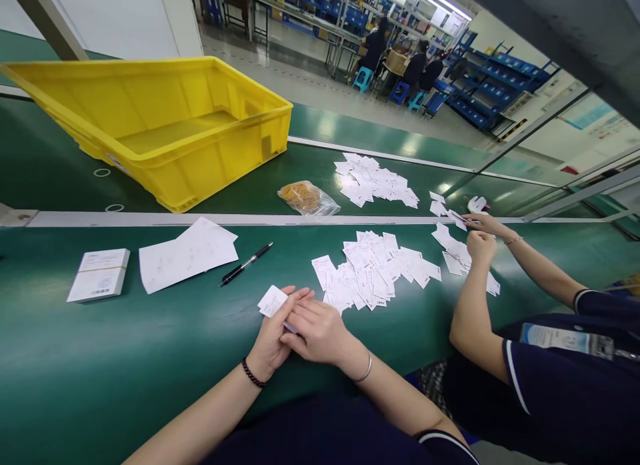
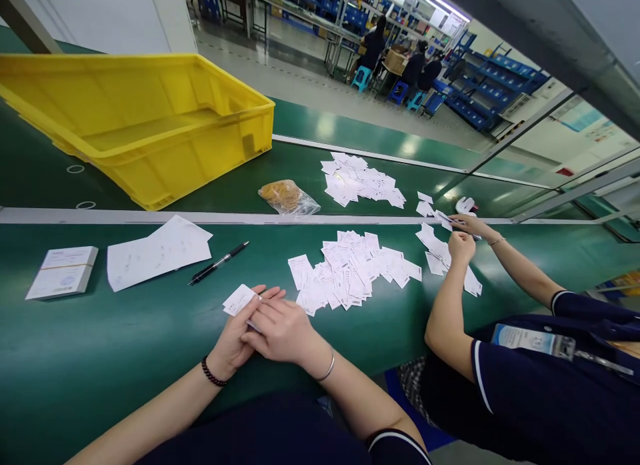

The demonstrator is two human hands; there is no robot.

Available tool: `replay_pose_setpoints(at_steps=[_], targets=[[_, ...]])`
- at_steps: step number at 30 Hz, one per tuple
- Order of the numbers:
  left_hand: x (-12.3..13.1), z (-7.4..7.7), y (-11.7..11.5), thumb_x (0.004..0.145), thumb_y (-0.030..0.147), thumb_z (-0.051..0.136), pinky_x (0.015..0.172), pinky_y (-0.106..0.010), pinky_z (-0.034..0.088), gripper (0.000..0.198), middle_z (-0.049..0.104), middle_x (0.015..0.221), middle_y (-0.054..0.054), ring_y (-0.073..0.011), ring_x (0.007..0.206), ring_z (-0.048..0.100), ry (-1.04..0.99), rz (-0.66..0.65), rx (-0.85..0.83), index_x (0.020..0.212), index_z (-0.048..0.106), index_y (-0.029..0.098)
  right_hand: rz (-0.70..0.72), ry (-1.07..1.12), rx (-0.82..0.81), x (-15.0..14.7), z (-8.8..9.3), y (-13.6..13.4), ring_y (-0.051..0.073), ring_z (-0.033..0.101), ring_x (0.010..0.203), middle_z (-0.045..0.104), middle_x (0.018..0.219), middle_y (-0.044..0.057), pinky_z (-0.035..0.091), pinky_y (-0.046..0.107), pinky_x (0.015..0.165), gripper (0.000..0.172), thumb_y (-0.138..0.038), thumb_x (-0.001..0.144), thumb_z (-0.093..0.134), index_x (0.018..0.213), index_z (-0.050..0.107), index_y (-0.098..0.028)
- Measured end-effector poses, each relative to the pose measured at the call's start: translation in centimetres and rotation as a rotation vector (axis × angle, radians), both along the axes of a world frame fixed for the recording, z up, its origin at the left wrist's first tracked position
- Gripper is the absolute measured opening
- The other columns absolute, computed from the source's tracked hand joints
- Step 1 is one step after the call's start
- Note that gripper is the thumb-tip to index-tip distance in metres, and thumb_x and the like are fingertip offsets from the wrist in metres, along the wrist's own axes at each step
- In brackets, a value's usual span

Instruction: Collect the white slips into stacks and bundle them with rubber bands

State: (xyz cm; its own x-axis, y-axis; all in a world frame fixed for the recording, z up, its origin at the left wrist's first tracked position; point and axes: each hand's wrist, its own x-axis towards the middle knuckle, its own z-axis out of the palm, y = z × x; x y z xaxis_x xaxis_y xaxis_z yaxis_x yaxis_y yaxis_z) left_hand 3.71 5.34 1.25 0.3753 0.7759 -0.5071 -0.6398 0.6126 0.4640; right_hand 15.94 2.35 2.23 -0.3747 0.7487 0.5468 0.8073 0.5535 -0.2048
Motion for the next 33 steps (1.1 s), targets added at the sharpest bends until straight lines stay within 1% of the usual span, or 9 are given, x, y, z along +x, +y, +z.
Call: replay_pose_setpoints(at_steps=[2, 5, 8, 16, 20, 25, 28, 31, 33], targets=[[0.0, 0.2, 0.3, 0.08, 0.018, 0.067, 0.087, -0.041, 0.056, 0.019, 0.073, 0.089, -0.007, -0.023, 0.093, 0.07, 0.052, 0.033, -0.027, 0.098, 0.06, 0.016, -0.117, 0.08, -0.107, 1.8, 0.1, 1.0, 0.017, 0.069, 0.089, 0.074, 0.095, 0.007, 0.054, 0.027, 0.079, 0.029, -0.037, 0.096, 0.044, 0.1, 0.066, -0.019], [-0.1, 0.6, 0.4, 0.084, 0.012, 0.06, 0.076, -0.041, 0.059, 0.015, 0.071, 0.083, -0.006, -0.0231, 0.088, 0.07, 0.09, 0.008, -0.062, 0.098, 0.06, 0.016, -0.626, 0.024, -0.197, 7.3, 0.1, 3.4, 0.025, 0.066, 0.097, 0.071, 0.104, 0.014, 0.052, 0.035, 0.082, 0.031, -0.038, 0.092, 0.05, 0.109, 0.064, -0.015], [-0.1, 0.9, 0.3, 0.083, 0.01, 0.061, 0.069, -0.036, 0.06, 0.015, 0.069, 0.083, -0.006, -0.0217, 0.086, 0.069, 0.096, -0.031, -0.065, 0.098, 0.06, 0.016, -0.886, -0.138, -0.335, 11.5, -0.4, 5.1, 0.032, 0.061, 0.105, 0.067, 0.112, 0.02, 0.049, 0.04, 0.084, 0.047, -0.038, 0.086, 0.06, 0.122, 0.055, -0.008], [-0.2, 1.1, 0.1, 0.081, 0.008, 0.065, 0.072, -0.036, 0.061, 0.019, 0.069, 0.084, -0.006, -0.0198, 0.085, 0.068, 0.093, -0.03, -0.052, 0.097, 0.061, 0.015, -0.979, -0.162, -0.166, 11.4, -1.6, 4.7, 0.019, 0.064, 0.068, 0.07, 0.074, 0.011, 0.039, 0.026, 0.057, 0.034, -0.029, 0.098, 0.035, 0.089, 0.063, -0.012], [-0.1, 0.7, 0.1, 0.083, 0.013, 0.065, 0.084, -0.045, 0.059, 0.014, 0.071, 0.097, -0.01, -0.0254, 0.102, 0.067, 0.057, -0.041, -0.029, 0.096, 0.06, 0.016, -0.82, -0.105, -0.025, 9.7, -1.1, 4.5, 0.018, 0.068, 0.081, 0.072, 0.095, 0.013, 0.045, 0.026, 0.065, 0.033, -0.027, 0.1, 0.033, 0.098, 0.064, -0.015], [-0.1, 0.5, 0.2, 0.082, 0.014, 0.067, 0.091, -0.049, 0.055, 0.016, 0.071, 0.099, -0.01, -0.028, 0.108, 0.065, 0.052, -0.037, -0.004, 0.095, 0.06, 0.017, -0.868, -0.188, -0.227, 10.2, -0.6, 4.9, 0.033, 0.056, 0.117, 0.06, 0.124, 0.024, 0.047, 0.038, 0.086, 0.047, -0.037, 0.087, 0.059, 0.122, 0.052, -0.005], [-0.1, 0.7, 0.2, 0.08, 0.013, 0.068, 0.091, -0.05, 0.056, 0.017, 0.071, 0.097, -0.009, -0.0277, 0.106, 0.066, 0.061, -0.042, -0.012, 0.095, 0.06, 0.017, -0.953, -0.202, -0.387, 11.4, -0.9, 4.9, 0.029, 0.065, 0.097, 0.068, 0.107, 0.019, 0.047, 0.032, 0.07, 0.043, -0.032, 0.089, 0.057, 0.124, 0.049, -0.007], [-0.1, 0.9, 0.2, 0.079, 0.011, 0.068, 0.09, -0.05, 0.056, 0.018, 0.071, 0.095, -0.009, -0.0271, 0.103, 0.067, 0.065, -0.055, -0.024, 0.095, 0.06, 0.016, -0.956, -0.208, -0.383, 12.1, -1.2, 4.7, 0.02, 0.066, 0.074, 0.07, 0.088, 0.011, 0.039, 0.025, 0.056, 0.021, -0.026, 0.096, 0.043, 0.104, 0.058, -0.013], [0.0, 0.8, 0.2, 0.078, 0.011, 0.069, 0.09, -0.05, 0.056, 0.019, 0.071, 0.094, -0.009, -0.0272, 0.103, 0.067, 0.067, -0.058, -0.022, 0.095, 0.06, 0.016, -0.974, -0.206, -0.356, 12.1, -1.2, 4.7, 0.018, 0.065, 0.068, 0.069, 0.081, 0.01, 0.037, 0.025, 0.054, 0.027, -0.025, 0.099, 0.036, 0.094, 0.06, -0.013]])
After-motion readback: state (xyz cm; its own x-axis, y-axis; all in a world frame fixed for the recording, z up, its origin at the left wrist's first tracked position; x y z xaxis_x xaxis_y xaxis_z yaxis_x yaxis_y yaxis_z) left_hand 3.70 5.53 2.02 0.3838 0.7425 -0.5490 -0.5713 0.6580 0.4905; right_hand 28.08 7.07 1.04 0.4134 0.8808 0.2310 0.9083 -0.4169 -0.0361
